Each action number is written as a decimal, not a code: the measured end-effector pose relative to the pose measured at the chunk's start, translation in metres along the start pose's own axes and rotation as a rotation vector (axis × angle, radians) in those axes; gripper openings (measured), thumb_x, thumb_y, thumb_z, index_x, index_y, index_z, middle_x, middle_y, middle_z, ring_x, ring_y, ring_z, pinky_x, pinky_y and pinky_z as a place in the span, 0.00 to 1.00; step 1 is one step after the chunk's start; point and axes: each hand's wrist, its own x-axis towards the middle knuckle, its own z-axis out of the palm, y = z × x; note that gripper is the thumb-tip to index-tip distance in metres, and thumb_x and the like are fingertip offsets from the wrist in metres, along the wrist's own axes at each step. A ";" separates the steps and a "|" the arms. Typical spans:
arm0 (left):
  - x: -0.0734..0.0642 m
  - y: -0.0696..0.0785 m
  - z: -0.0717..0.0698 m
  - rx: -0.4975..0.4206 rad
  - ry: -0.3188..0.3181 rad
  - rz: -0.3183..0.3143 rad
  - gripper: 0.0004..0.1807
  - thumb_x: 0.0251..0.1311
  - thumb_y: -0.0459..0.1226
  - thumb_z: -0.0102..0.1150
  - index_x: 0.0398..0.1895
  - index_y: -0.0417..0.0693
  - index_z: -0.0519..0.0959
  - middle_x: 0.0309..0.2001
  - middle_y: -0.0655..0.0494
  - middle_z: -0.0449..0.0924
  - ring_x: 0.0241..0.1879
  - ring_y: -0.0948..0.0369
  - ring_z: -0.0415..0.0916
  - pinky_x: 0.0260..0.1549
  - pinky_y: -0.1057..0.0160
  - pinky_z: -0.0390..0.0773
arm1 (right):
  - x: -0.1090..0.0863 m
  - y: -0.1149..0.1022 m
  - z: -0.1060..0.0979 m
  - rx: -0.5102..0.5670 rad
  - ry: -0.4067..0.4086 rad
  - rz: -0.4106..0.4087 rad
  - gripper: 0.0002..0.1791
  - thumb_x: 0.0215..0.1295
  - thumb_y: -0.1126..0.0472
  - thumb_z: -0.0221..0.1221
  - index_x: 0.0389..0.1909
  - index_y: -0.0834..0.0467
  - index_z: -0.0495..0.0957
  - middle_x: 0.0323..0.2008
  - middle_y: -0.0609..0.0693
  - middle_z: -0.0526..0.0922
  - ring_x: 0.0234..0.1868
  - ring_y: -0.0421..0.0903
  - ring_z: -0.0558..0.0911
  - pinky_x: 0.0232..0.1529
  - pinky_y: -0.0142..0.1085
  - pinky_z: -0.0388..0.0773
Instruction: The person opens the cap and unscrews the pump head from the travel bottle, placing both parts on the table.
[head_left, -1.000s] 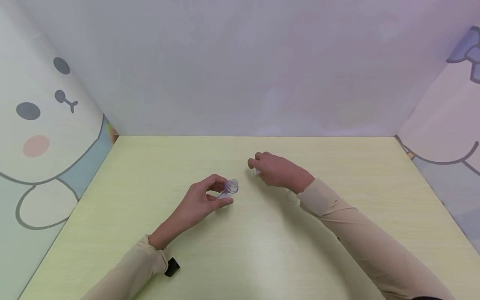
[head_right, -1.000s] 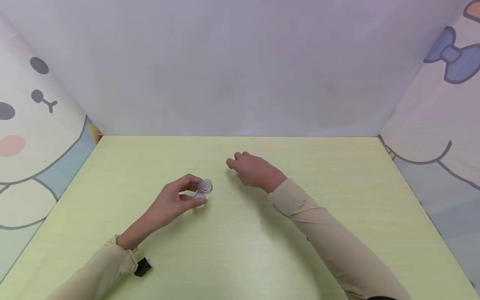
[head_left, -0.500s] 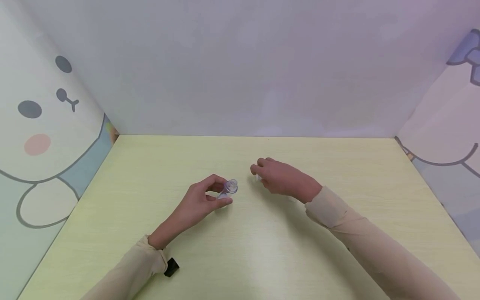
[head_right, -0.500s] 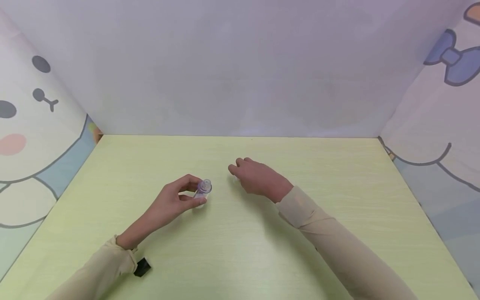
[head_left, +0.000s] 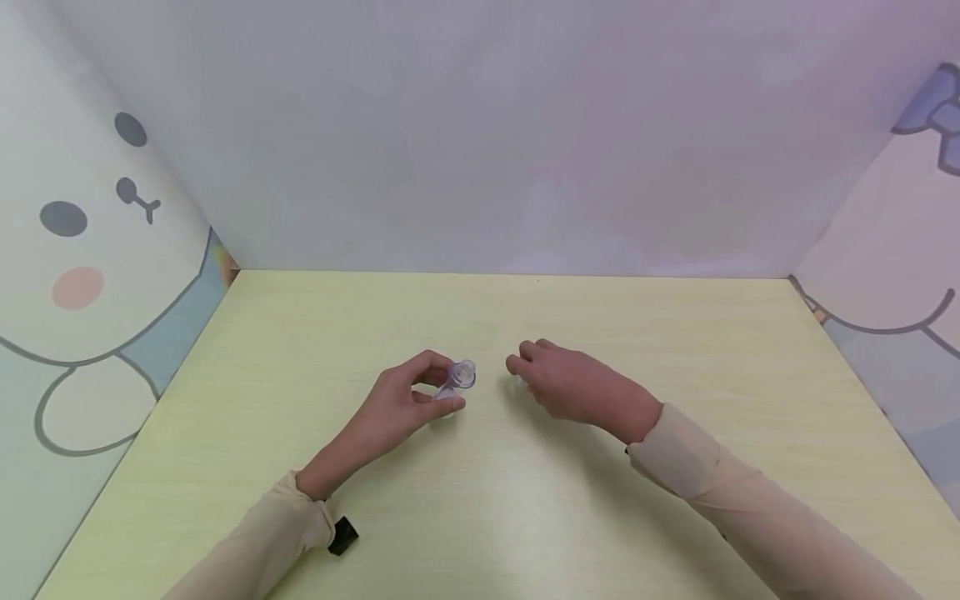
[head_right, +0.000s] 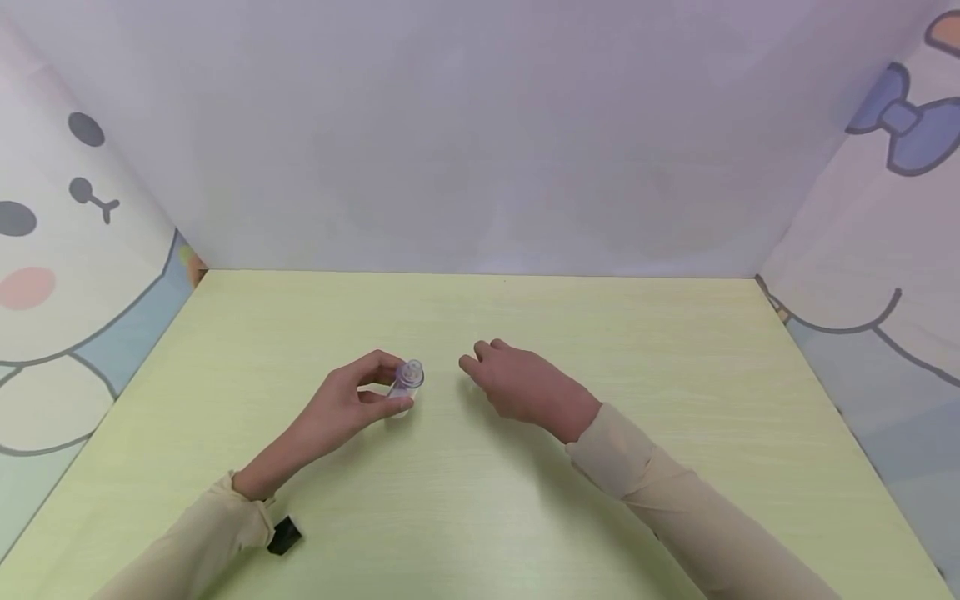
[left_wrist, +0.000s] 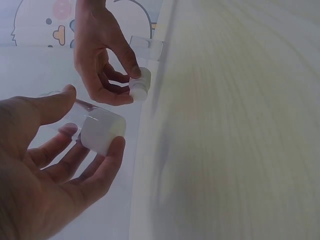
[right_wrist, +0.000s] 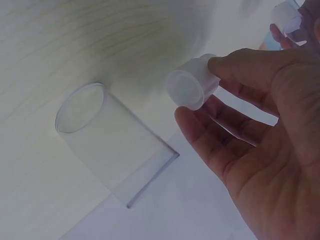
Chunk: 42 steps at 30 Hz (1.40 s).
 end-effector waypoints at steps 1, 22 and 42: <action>0.000 0.000 0.000 0.000 -0.001 0.001 0.20 0.61 0.40 0.75 0.55 0.55 0.80 0.51 0.55 0.86 0.55 0.57 0.82 0.46 0.66 0.87 | -0.001 -0.001 0.000 -0.005 0.002 -0.004 0.12 0.66 0.71 0.64 0.48 0.60 0.76 0.34 0.51 0.76 0.32 0.46 0.74 0.31 0.32 0.77; 0.001 0.001 0.000 0.009 -0.011 0.009 0.20 0.62 0.41 0.74 0.55 0.55 0.80 0.51 0.55 0.86 0.55 0.56 0.82 0.46 0.66 0.86 | -0.006 -0.004 0.004 -0.018 -0.002 -0.009 0.12 0.63 0.71 0.67 0.45 0.59 0.76 0.31 0.49 0.74 0.30 0.46 0.73 0.31 0.33 0.76; 0.010 -0.001 0.002 0.005 0.000 -0.015 0.21 0.64 0.39 0.73 0.58 0.53 0.78 0.55 0.53 0.85 0.57 0.54 0.84 0.57 0.56 0.85 | -0.010 -0.002 0.000 -0.067 0.052 -0.012 0.19 0.62 0.65 0.72 0.50 0.60 0.77 0.39 0.52 0.80 0.37 0.49 0.78 0.40 0.37 0.82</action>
